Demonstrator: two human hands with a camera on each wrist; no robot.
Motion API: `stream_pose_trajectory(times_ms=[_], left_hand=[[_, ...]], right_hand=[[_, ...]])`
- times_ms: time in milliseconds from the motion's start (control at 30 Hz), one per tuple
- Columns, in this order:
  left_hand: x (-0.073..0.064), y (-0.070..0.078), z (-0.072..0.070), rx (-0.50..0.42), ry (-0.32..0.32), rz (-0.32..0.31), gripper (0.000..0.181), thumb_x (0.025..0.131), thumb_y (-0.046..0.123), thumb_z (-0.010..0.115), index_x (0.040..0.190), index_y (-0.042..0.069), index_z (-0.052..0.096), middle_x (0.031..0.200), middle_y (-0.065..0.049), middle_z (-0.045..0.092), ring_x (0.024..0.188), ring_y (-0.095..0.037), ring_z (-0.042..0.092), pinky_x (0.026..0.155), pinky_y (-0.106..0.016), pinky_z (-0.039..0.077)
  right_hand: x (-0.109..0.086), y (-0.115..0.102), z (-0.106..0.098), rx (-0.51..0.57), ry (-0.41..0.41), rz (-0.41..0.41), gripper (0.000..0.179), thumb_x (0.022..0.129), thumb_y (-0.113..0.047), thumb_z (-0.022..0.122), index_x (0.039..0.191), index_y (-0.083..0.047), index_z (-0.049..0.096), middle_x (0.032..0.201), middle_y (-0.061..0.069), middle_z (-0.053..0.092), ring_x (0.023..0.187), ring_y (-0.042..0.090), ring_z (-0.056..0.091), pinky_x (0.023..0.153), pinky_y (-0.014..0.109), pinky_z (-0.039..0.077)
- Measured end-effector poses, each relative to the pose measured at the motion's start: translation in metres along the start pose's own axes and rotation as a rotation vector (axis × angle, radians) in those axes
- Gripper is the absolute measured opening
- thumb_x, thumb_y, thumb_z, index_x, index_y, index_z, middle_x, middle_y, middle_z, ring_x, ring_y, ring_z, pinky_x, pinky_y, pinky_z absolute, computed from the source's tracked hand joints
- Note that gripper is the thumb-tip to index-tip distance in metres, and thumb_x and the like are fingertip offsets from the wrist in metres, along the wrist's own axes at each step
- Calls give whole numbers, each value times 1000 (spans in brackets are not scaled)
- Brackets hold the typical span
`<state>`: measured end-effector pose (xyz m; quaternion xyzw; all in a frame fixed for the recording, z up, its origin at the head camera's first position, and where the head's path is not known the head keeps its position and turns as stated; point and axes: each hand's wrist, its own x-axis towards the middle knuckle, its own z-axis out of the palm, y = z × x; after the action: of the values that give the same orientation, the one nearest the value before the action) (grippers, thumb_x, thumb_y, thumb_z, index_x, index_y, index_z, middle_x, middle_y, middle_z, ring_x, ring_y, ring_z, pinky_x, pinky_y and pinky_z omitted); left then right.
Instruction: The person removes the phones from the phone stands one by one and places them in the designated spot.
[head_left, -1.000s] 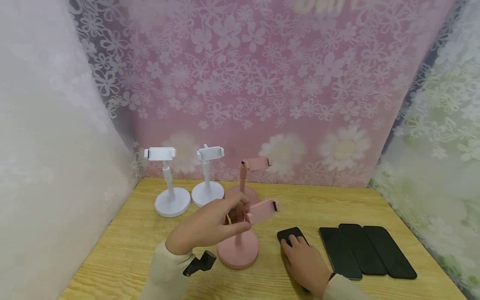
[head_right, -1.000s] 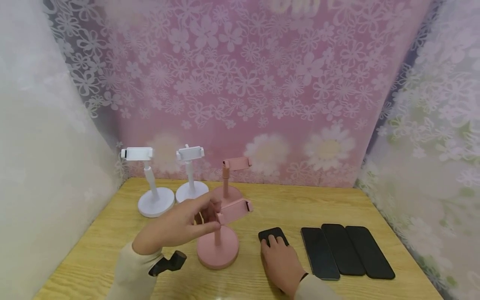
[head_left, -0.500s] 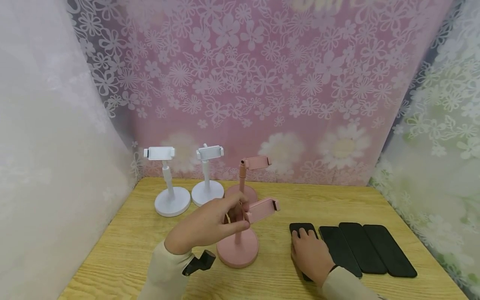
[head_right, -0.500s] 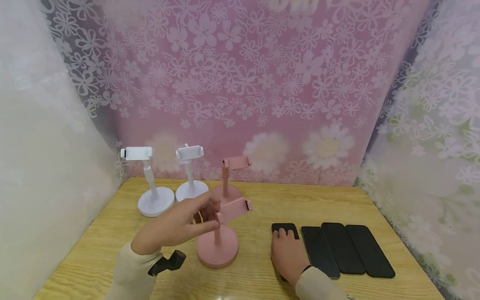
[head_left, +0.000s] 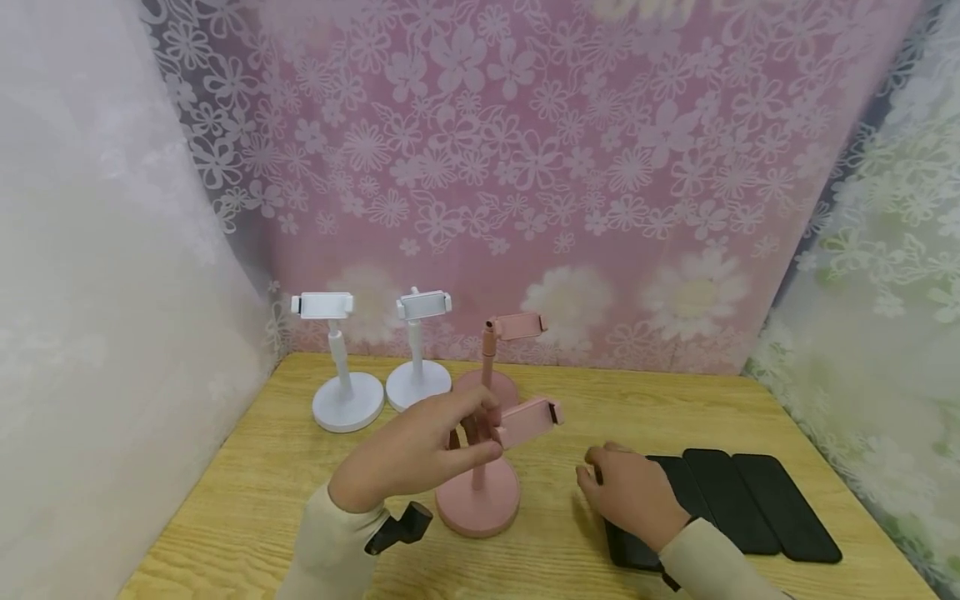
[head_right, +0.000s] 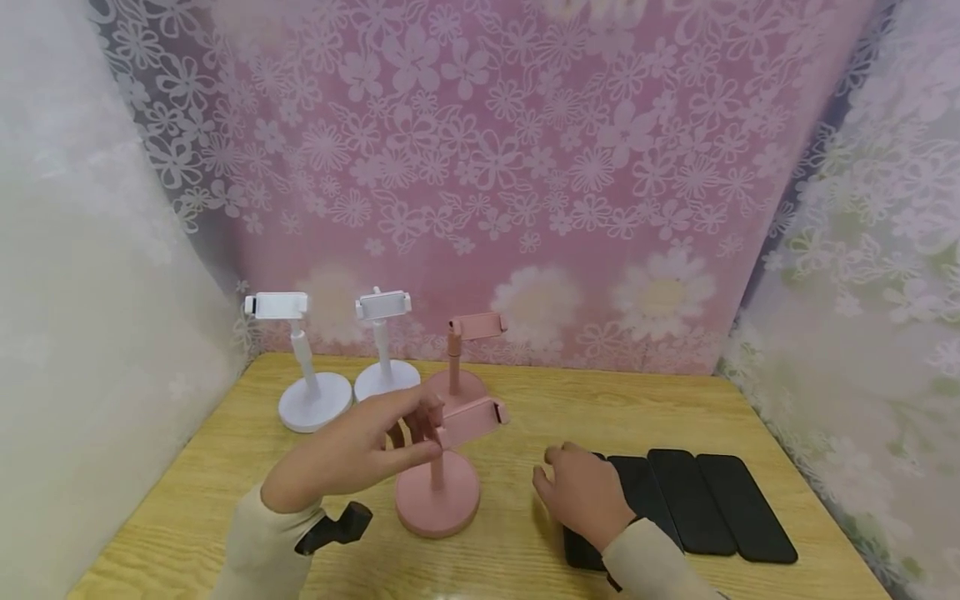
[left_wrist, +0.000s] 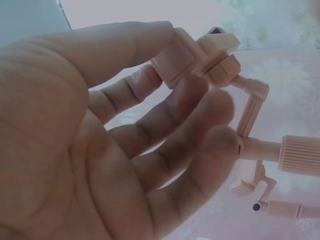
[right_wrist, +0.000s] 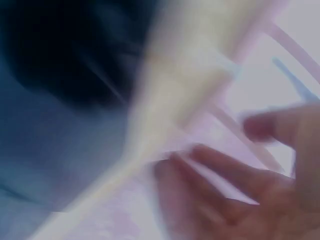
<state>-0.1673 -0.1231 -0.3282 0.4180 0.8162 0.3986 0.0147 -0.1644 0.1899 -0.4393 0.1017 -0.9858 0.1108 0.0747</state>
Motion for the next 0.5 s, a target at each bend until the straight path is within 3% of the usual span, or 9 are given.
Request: stream_pose_trajectory(times_ms=[100,167,233,300,400,500], left_hand=[[1,1,0,20,27,12,15,102,31,69,110,29,57,103,15,61,90,-3,63,72,-27,55],[1,3,1,36,42,16,14,101,33,69,107,28,57,101,16,60,89,-2,63,71,-26,55],[2,3,1,47,57,16,14,101,35,69,104,28,57,97,16,61,86,-2,63,70,-25,55],[1,4,1,57,74,15,15,101,36,69,102,27,57,93,16,62,82,-1,63,69,-25,55],[3,4,2,71,87,18,16,100,36,70,100,26,57,89,16,62,78,-1,62,67,-25,55],[5,4,4,73,88,23,17,100,36,70,98,25,58,86,16,62,75,-1,61,65,-25,54]], right_hand=[[9,-19,-26,282,198,-37,18,106,-27,59,111,-16,73,89,-5,67,68,5,58,56,28,49],[12,-35,-43,374,362,-110,19,108,-23,56,115,-14,72,92,-6,69,72,4,60,60,27,51],[13,-50,-59,383,496,-196,22,107,-20,55,118,-12,72,95,-3,71,73,7,64,59,29,53],[14,-65,-70,308,578,-269,23,106,-19,55,120,-10,72,99,1,72,76,12,66,59,33,54],[12,-80,-80,210,565,-301,28,106,-22,54,123,-9,72,104,6,71,84,18,67,61,37,54],[8,-88,-81,191,434,-259,33,109,-27,50,126,-9,72,108,6,72,89,21,67,63,37,53]])
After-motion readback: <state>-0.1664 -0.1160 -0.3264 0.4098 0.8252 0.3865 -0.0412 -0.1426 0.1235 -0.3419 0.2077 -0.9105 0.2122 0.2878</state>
